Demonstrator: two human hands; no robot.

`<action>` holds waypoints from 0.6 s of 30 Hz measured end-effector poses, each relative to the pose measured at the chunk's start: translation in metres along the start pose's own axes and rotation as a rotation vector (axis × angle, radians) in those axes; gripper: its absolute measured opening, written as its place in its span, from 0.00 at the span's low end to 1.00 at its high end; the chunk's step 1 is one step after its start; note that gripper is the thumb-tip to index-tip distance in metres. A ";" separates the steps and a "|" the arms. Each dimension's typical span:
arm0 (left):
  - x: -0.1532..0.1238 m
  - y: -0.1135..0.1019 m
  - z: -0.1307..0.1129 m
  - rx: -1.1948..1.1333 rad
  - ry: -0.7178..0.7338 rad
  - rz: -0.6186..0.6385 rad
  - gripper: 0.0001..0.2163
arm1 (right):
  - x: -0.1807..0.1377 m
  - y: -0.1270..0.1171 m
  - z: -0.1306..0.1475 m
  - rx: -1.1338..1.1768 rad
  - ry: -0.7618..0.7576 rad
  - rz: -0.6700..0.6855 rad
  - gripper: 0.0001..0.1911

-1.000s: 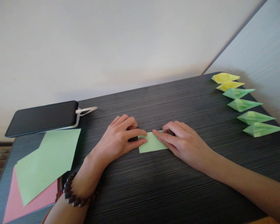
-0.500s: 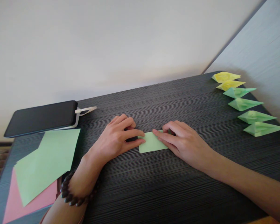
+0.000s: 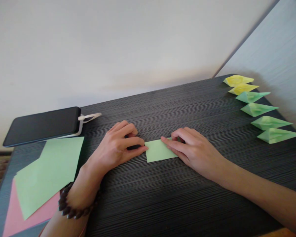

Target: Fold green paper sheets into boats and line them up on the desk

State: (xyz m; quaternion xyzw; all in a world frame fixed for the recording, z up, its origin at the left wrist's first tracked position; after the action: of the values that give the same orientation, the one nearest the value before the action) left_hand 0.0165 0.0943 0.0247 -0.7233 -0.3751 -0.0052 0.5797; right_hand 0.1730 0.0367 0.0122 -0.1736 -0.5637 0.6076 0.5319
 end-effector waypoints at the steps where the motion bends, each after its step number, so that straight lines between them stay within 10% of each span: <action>1: -0.001 -0.002 0.001 0.001 -0.006 -0.004 0.06 | 0.000 0.000 0.000 0.002 -0.003 -0.002 0.16; 18: 0.005 0.013 -0.015 -0.046 -0.033 0.032 0.09 | 0.000 0.000 -0.005 0.030 0.014 -0.013 0.15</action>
State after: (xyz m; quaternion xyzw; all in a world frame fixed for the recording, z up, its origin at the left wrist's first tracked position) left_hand 0.0339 0.0842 0.0206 -0.7424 -0.3729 0.0072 0.5566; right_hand 0.1774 0.0393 0.0104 -0.1661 -0.5518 0.6113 0.5425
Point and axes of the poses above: each hand's wrist, its own x-axis towards the middle knuckle, its own y-axis out of the palm, z = x × y, the point moved 7 cm from there along x, towards the middle knuckle, and after that the axes turned 12 degrees about -z, right-handed, at the moved point
